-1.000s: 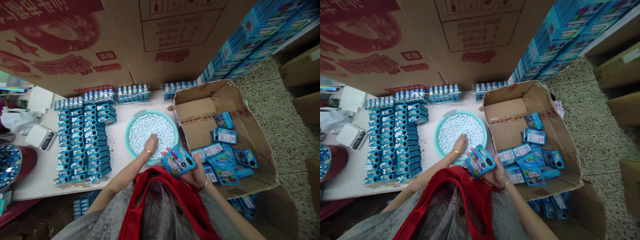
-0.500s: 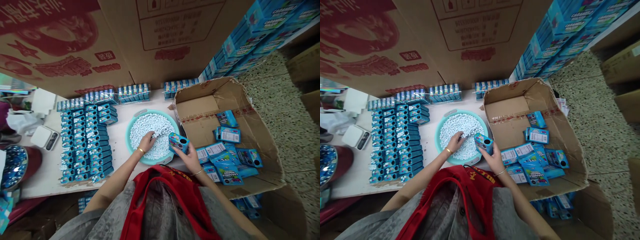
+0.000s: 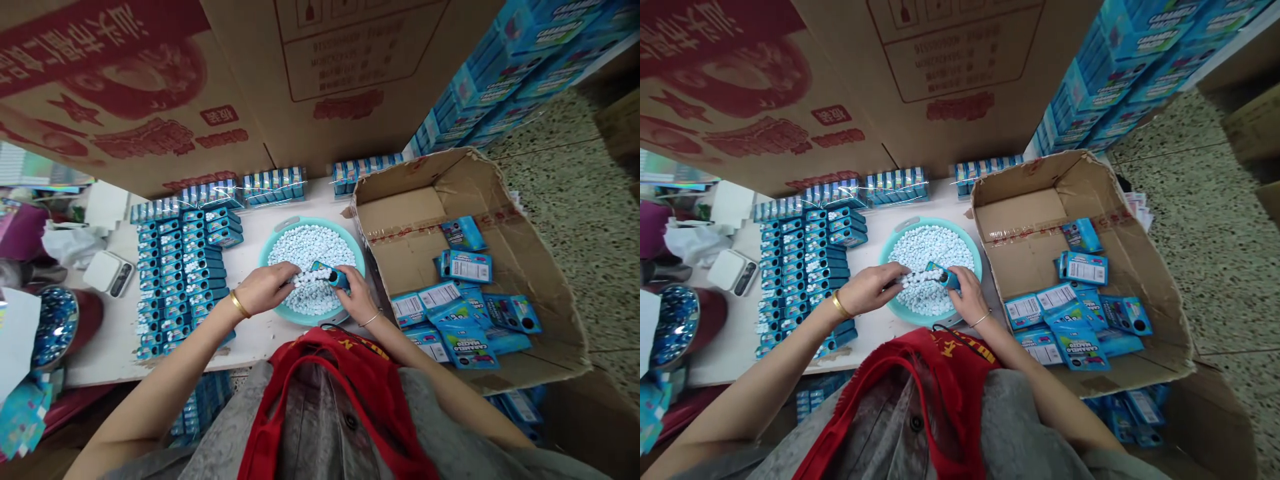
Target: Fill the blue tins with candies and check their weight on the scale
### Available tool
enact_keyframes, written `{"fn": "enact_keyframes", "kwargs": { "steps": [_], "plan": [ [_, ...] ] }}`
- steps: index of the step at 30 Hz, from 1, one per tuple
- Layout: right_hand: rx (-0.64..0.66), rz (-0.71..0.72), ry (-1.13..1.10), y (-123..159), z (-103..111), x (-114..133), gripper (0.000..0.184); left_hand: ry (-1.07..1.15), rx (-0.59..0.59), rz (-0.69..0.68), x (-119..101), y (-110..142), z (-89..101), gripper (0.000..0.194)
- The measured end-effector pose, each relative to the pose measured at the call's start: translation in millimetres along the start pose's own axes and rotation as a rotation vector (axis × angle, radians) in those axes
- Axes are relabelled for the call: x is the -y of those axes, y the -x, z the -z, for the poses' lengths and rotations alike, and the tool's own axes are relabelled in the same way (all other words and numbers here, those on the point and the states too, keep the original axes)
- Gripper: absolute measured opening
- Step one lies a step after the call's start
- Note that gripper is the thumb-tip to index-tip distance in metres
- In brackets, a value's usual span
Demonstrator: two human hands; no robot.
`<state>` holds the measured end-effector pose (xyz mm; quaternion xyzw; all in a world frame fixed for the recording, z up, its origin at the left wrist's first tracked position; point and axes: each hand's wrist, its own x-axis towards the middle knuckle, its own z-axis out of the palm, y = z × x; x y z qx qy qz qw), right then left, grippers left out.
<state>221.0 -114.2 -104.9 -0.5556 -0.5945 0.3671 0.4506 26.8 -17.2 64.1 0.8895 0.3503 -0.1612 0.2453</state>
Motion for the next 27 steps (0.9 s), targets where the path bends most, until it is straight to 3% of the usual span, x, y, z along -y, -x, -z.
{"fn": "enact_keyframes", "kwargs": {
  "steps": [4, 8, 12, 15, 18, 20, 22, 24, 27],
  "plan": [
    [0.001, 0.042, 0.023, 2, -5, -2, 0.042, -0.202, 0.157, 0.068, -29, -12, 20.0, 0.021],
    [0.002, 0.059, 0.034, 4, -9, -7, 0.045, -0.342, 0.228, 0.123, -53, -20, 24.7, 0.021],
    [0.010, 0.056, 0.017, 4, -11, -11, 0.047, -0.321, 0.138, 0.145, -60, -18, 18.5, 0.020],
    [-0.005, 0.025, -0.013, 4, -11, -15, 0.047, -0.246, -0.008, 0.130, -36, -15, 8.5, 0.018],
    [-0.055, 0.001, -0.023, 4, -7, -17, 0.044, -0.262, -0.101, 0.265, 15, -22, -16.4, 0.027],
    [-0.087, -0.017, -0.042, 3, -4, -16, 0.040, -0.247, -0.095, 0.408, 50, -32, -42.7, 0.034],
    [-0.103, -0.047, -0.075, 2, -1, -15, 0.037, -0.197, -0.075, 0.468, 75, -44, -72.6, 0.037],
    [-0.117, -0.086, -0.105, 3, 2, -14, 0.034, -0.149, -0.064, 0.445, 85, -56, -101.5, 0.039],
    [-0.161, -0.158, -0.131, 4, 4, -13, 0.034, -0.072, -0.058, 0.362, 75, -68, -136.5, 0.041]
  ]
}}
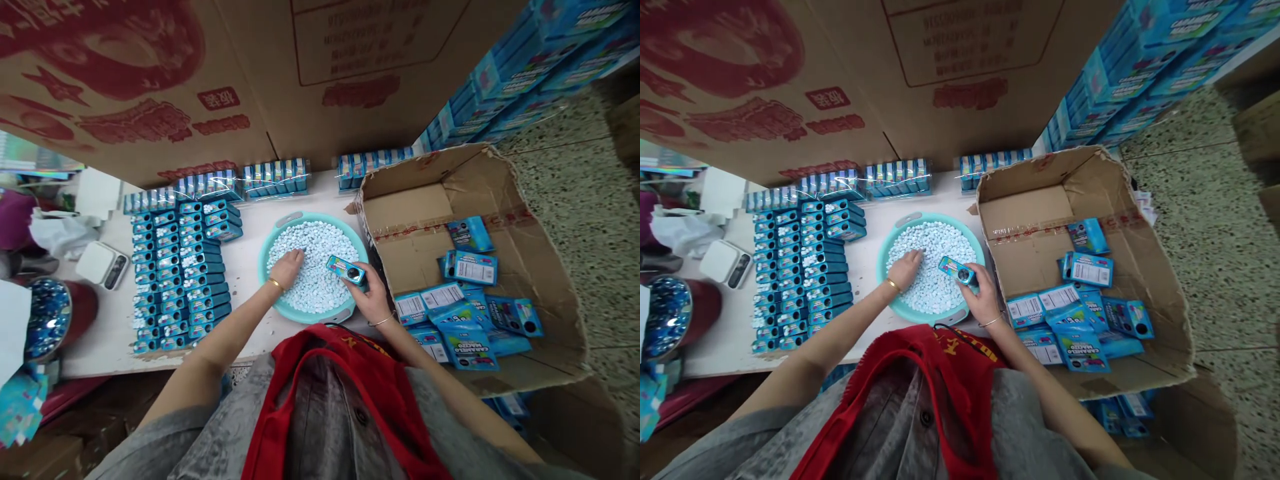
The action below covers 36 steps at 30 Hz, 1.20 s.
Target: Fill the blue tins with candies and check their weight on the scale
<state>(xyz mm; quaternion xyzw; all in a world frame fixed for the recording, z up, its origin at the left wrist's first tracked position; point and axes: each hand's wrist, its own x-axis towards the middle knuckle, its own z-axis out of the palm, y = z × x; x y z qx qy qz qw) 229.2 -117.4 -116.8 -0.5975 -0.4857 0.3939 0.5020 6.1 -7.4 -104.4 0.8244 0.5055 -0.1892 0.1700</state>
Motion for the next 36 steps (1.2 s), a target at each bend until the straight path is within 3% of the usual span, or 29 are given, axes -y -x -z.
{"fn": "enact_keyframes", "kwargs": {
  "steps": [5, 11, 15, 19, 25, 28, 32, 36],
  "plan": [
    [-0.061, -0.099, -0.067, -1, 2, 1, 0.040, 0.176, 0.023, -0.117, -26, 8, -28.1, 0.037],
    [-0.087, -0.138, -0.147, -13, 1, 2, 0.043, 0.390, 0.001, -0.175, -21, 26, -25.3, 0.037],
    [-0.073, -0.066, -0.072, -20, 2, 1, 0.040, 0.458, -0.034, -0.207, -9, 52, 5.2, 0.033],
    [0.002, 0.073, 0.081, -23, 1, -1, 0.033, 0.444, -0.088, -0.311, -3, 72, 57.8, 0.030],
    [0.120, 0.211, 0.170, -18, -13, -1, 0.046, 0.078, 0.048, -0.309, -34, 71, 126.2, 0.025],
    [0.139, 0.243, 0.177, -16, -18, 0, 0.049, -0.104, 0.119, -0.245, -63, 68, 143.5, 0.022],
    [0.139, 0.245, 0.171, -15, -21, -1, 0.050, -0.228, 0.103, -0.207, -95, 71, 157.4, 0.035],
    [0.118, 0.219, 0.163, -15, -20, -4, 0.047, -0.248, 0.078, -0.222, -90, 73, 164.0, 0.027]
  ]
}}
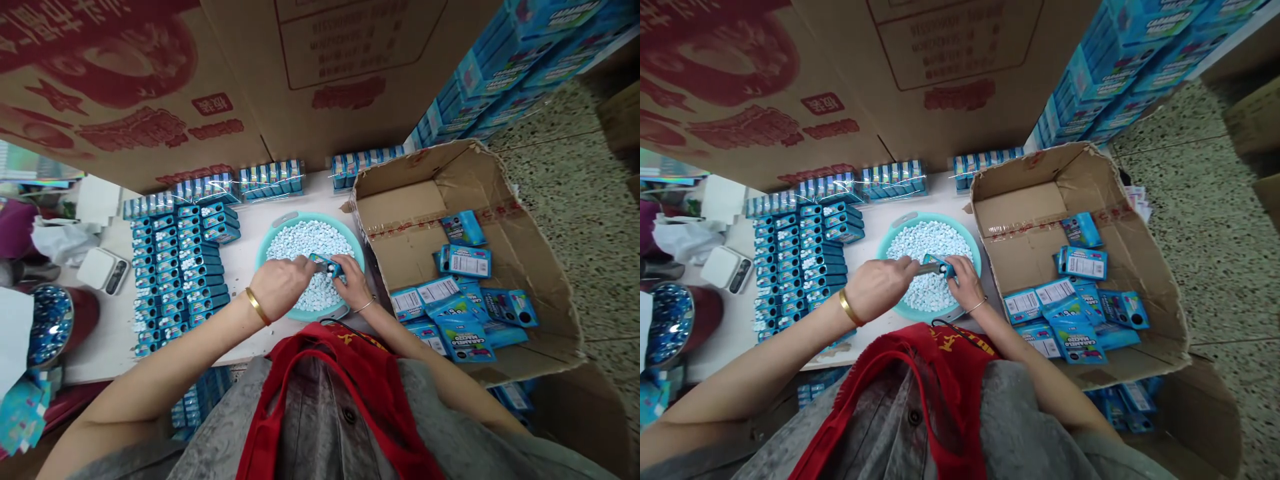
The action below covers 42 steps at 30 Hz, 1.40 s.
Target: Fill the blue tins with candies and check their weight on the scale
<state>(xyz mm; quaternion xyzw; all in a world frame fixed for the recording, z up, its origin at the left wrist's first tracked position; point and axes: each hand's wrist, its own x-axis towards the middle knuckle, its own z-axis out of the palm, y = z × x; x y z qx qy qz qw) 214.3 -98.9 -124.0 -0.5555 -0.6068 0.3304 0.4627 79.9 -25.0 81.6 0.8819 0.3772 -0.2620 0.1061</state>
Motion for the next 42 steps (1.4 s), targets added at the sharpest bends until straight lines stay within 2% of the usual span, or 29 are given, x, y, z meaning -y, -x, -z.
{"fn": "enact_keyframes", "kwargs": {
  "steps": [3, 5, 8, 11, 13, 16, 20, 23, 26, 30, 33, 35, 37, 40, 42],
  "plan": [
    [-0.040, -0.038, -0.010, 0, 4, -3, 0.045, 0.057, -0.097, 0.054, 32, -7, -24.2, 0.021],
    [-0.059, -0.064, -0.015, -1, 7, -5, 0.043, 0.104, -0.137, 0.128, 56, -20, -57.1, 0.025],
    [-0.078, -0.099, -0.020, -2, 12, -6, 0.037, 0.221, -0.096, 0.208, 77, -43, -117.5, 0.031],
    [-0.087, -0.122, -0.021, -4, 16, -5, 0.034, 0.313, -0.078, 0.191, 72, -60, -166.6, 0.038],
    [-0.099, -0.130, -0.016, -6, 16, -4, 0.033, 0.371, -0.086, 0.154, 59, -63, -186.5, 0.038],
    [-0.137, -0.131, -0.020, -8, 15, -4, 0.033, 0.486, -0.098, 0.083, 40, -62, -202.2, 0.036],
    [-0.161, -0.139, -0.034, -10, 14, -7, 0.036, 0.663, -0.108, -0.019, 23, -57, -210.4, 0.036],
    [-0.159, -0.147, -0.043, -11, 16, -9, 0.037, 0.781, -0.125, -0.045, 20, -50, -208.1, 0.034],
    [-0.168, -0.136, -0.054, -10, 18, -13, 0.036, 0.858, -0.147, -0.062, 27, -35, -194.2, 0.033],
    [-0.154, -0.109, -0.012, -8, 19, -16, 0.035, 0.910, -0.224, -0.102, 46, -7, -153.9, 0.034],
    [-0.097, -0.066, 0.009, -7, 15, -13, 0.034, 0.802, -0.252, -0.140, 56, 6, -112.9, 0.030],
    [-0.058, -0.033, 0.013, -5, 10, -10, 0.038, 0.665, -0.218, -0.155, 56, 8, -85.7, 0.028],
    [-0.031, 0.000, 0.021, -4, 5, -7, 0.043, 0.505, -0.125, -0.146, 50, 5, -61.3, 0.028],
    [-0.004, 0.042, 0.023, -2, -1, -3, 0.047, 0.250, 0.058, -0.065, 30, -2, -31.2, 0.029],
    [0.004, 0.058, 0.017, -1, -4, -2, 0.048, 0.102, 0.137, 0.003, 12, -5, -15.0, 0.032]
  ]
}}
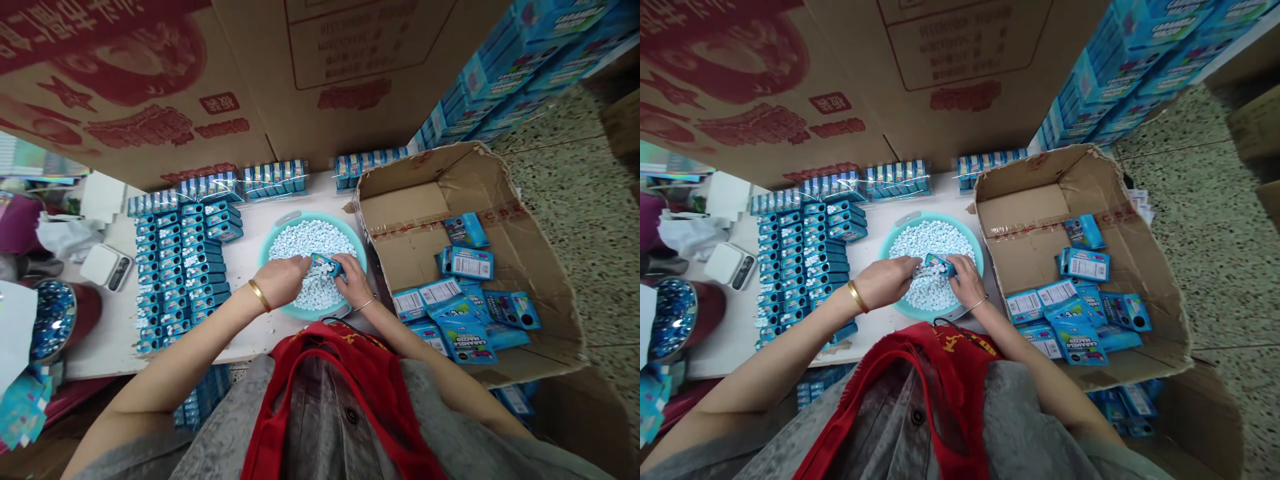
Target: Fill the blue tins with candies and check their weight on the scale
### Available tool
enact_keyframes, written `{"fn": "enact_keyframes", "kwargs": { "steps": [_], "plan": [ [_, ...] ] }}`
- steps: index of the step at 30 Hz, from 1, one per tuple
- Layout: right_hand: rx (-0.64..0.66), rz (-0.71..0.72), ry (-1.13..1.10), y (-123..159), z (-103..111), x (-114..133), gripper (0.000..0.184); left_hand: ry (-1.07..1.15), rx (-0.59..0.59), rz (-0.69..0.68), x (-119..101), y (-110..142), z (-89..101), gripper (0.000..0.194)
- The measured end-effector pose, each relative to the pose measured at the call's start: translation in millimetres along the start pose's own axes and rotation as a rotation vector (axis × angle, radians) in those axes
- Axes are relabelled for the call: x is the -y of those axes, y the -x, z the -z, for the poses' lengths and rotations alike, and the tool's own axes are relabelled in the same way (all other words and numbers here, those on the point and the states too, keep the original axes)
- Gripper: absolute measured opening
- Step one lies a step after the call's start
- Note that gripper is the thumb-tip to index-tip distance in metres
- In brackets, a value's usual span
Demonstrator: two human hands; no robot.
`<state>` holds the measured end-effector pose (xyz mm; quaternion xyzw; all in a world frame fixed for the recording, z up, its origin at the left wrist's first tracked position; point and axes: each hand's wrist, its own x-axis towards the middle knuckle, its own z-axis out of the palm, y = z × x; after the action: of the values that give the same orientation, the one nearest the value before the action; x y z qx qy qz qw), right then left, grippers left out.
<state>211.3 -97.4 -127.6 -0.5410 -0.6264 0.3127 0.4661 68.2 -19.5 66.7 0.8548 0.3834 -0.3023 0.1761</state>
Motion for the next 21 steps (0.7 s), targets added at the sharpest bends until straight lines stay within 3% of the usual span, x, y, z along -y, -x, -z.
{"fn": "enact_keyframes", "kwargs": {
  "steps": [5, 7, 9, 11, 15, 18, 21],
  "plan": [
    [-0.003, -0.009, -0.019, 1, -3, -1, 0.047, -0.183, 0.011, 0.048, -32, 9, 21.4, 0.029],
    [-0.017, -0.025, -0.021, 1, -2, -3, 0.047, -0.180, -0.035, 0.059, -24, 10, 20.1, 0.026],
    [-0.037, -0.044, -0.018, 0, 1, -6, 0.046, -0.159, -0.129, 0.108, -2, 4, 8.4, 0.025],
    [-0.059, -0.062, -0.015, -1, 4, -8, 0.044, -0.127, -0.209, 0.170, 27, -12, -15.2, 0.028],
    [-0.104, -0.089, -0.004, -8, 13, -8, 0.036, -0.008, -0.184, 0.209, 71, -58, -83.3, 0.034],
    [-0.117, -0.099, 0.009, -14, 19, -7, 0.033, 0.064, -0.157, 0.138, 69, -83, -128.0, 0.035],
    [-0.148, -0.119, 0.011, -18, 23, -6, 0.033, 0.155, -0.146, 0.040, 49, -89, -155.7, 0.037]
  ]
}}
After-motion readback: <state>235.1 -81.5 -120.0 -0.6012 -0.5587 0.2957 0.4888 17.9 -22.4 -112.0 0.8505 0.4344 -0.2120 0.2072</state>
